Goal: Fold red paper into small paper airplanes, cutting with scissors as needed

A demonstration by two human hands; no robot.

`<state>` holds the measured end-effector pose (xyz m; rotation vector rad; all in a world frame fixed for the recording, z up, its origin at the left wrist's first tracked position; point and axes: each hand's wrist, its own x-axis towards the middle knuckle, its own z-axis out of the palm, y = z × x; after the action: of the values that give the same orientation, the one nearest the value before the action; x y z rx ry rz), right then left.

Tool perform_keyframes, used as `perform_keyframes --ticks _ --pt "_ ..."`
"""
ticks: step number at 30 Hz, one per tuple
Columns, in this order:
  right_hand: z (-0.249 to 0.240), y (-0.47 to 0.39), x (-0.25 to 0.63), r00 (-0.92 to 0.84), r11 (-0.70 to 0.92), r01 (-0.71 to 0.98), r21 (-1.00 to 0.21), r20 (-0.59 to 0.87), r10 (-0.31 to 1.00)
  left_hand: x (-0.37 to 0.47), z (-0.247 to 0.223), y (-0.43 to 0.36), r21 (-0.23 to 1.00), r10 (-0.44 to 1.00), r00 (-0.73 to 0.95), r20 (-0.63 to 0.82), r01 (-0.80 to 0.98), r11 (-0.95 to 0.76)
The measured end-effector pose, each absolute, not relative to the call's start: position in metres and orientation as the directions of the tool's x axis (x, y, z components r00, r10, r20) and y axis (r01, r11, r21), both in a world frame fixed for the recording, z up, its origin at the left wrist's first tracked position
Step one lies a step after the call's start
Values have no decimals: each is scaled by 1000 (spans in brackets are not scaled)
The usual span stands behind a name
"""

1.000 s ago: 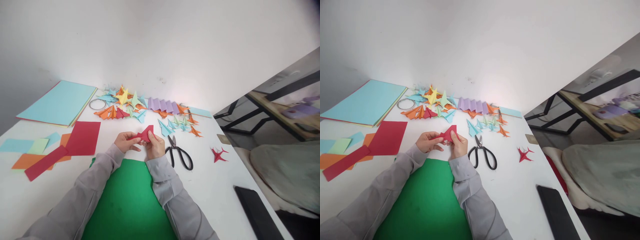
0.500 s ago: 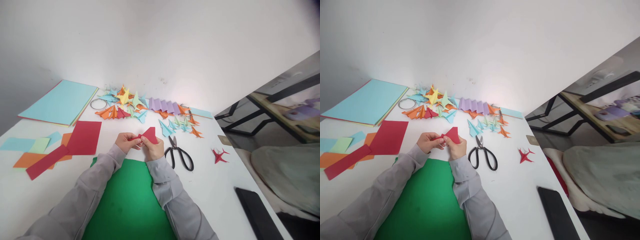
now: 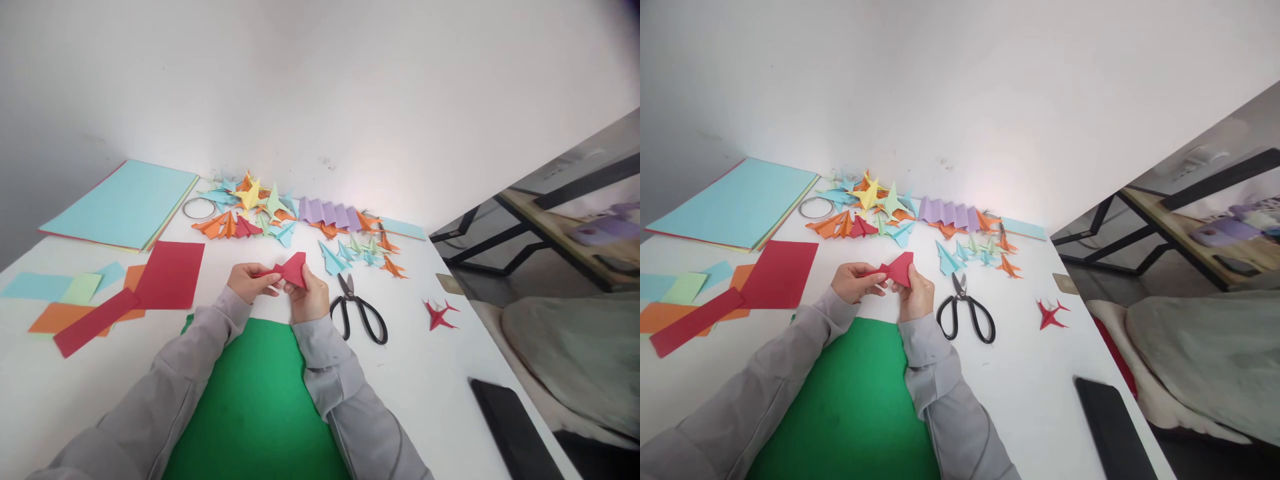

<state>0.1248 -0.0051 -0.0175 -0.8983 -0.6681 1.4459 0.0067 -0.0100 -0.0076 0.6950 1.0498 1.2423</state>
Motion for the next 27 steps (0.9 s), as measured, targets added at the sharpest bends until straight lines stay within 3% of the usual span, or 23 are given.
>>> perform_keyframes --ticks 6,9,12,18,27 --pt "-18 -6 126 35 -15 -499 -867 -37 999 0 -5 -6 793 959 -98 -268 -587 162" --pt "-18 -9 126 -81 -92 -479 -873 -60 995 -3 -7 -4 771 961 -77 -264 -616 163" --pt "-17 -10 125 -134 -148 -442 -885 -98 986 -3 -12 -3 817 973 -39 -228 -551 169" --pt "-22 -10 125 -28 -111 -349 -930 -108 994 -2 -13 -4 918 993 -46 -112 -387 86" --pt "-20 -12 122 64 -133 -362 -923 -167 984 6 -18 -6 914 991 -48 -126 -394 97"
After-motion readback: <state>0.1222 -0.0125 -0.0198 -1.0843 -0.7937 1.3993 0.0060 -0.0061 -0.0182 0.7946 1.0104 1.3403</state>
